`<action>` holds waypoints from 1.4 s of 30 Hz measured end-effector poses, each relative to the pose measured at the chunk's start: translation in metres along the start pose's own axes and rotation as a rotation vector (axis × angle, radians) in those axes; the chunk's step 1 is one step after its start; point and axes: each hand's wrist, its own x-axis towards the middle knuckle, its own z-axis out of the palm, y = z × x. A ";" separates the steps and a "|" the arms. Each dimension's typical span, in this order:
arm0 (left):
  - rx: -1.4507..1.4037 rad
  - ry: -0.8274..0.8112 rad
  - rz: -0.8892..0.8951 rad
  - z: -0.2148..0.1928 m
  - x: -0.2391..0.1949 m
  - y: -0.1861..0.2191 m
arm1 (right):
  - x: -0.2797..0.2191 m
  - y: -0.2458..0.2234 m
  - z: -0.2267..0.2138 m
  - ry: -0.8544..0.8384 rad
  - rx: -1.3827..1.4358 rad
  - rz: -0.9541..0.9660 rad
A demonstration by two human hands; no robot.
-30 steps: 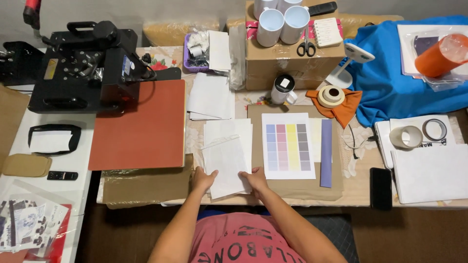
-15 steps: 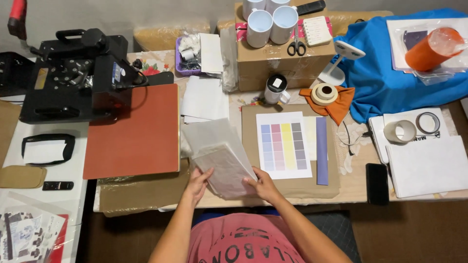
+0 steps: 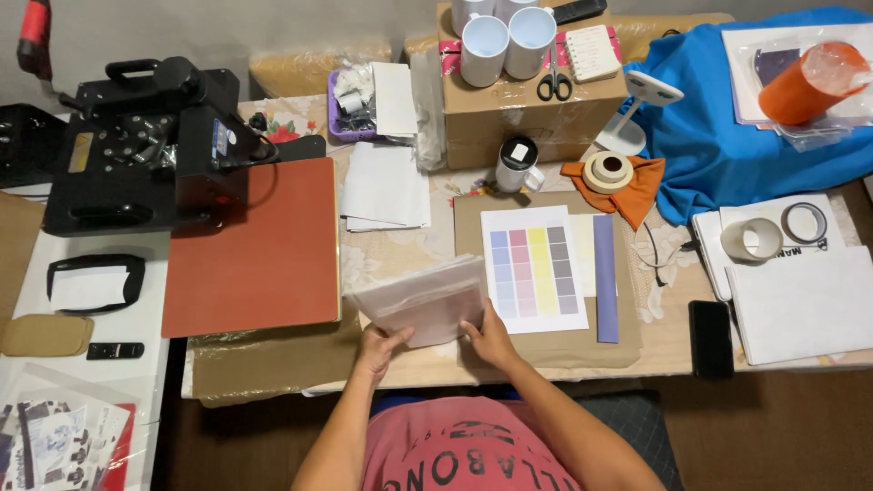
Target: A person is seen at a cluttered desk sorting through various printed stickers and placing them into individual clear plastic bags for packaging.
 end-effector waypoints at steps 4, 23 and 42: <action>-0.054 -0.017 -0.095 0.021 -0.012 0.027 | 0.006 0.011 0.006 0.007 -0.045 0.045; 0.034 -0.254 -0.216 0.051 -0.065 0.104 | -0.051 0.028 -0.061 0.096 0.627 0.315; 0.112 -0.078 -0.491 0.041 -0.011 0.117 | -0.162 0.140 -0.180 0.502 0.893 0.314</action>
